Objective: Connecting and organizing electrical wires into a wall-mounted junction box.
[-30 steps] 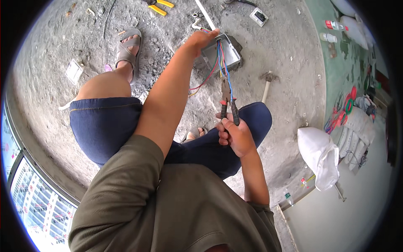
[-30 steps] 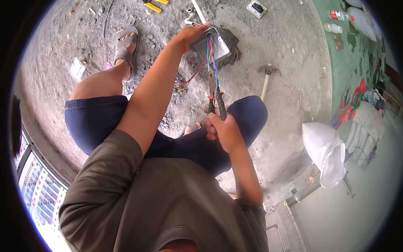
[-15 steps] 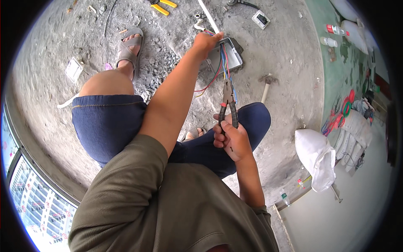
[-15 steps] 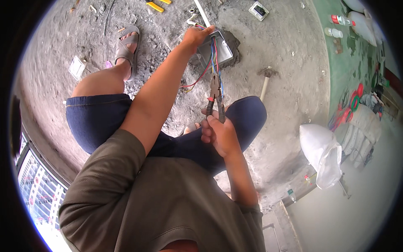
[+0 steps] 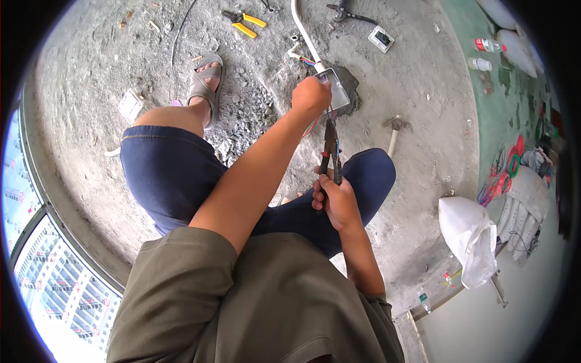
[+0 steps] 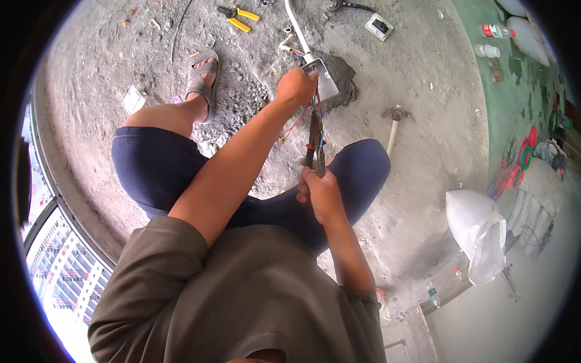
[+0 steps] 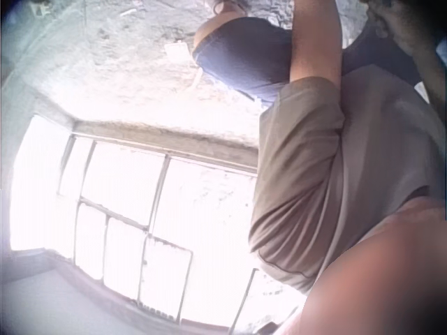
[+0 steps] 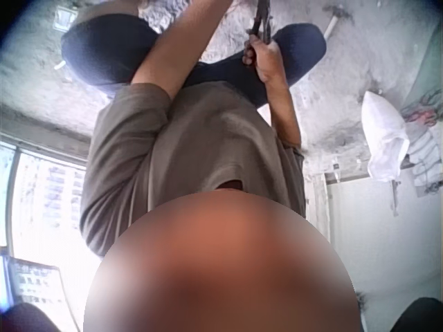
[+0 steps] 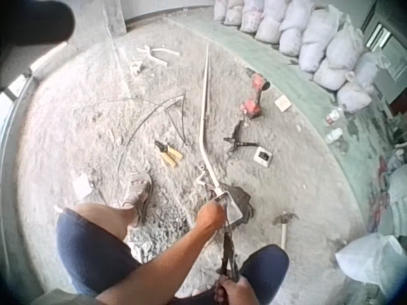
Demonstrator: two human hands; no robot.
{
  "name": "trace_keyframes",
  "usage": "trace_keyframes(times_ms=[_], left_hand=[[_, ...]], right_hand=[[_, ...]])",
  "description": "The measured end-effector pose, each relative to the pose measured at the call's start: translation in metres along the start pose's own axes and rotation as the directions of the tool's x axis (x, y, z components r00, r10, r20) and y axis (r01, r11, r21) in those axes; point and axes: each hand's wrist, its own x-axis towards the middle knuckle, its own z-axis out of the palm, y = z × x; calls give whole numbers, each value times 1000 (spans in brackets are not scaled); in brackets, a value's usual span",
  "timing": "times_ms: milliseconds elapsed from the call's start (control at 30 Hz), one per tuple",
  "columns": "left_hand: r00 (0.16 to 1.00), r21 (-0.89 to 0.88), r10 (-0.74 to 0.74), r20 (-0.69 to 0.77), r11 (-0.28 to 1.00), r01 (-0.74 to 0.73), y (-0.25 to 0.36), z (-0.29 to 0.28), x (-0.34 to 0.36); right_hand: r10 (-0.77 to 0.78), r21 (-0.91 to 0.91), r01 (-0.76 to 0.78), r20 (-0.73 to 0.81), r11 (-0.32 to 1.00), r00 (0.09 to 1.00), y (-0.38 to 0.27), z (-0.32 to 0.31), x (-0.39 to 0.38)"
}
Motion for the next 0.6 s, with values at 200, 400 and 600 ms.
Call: trace_keyframes(times_ms=[200,400,600], left_hand=[[922,-787,-196,333,480,386,-43,9,26],[943,-426,-145,301,864,269,-20,-5,31],[975,-291,-84,207,946,143,-27,4,38]], right_hand=[[-14,-21,15,24,1000,1000,19,4,5],[-120,-327,90,-75,941,990,30,-3,21],[-309,-635,184,-91,750,947,46,-10,37]])
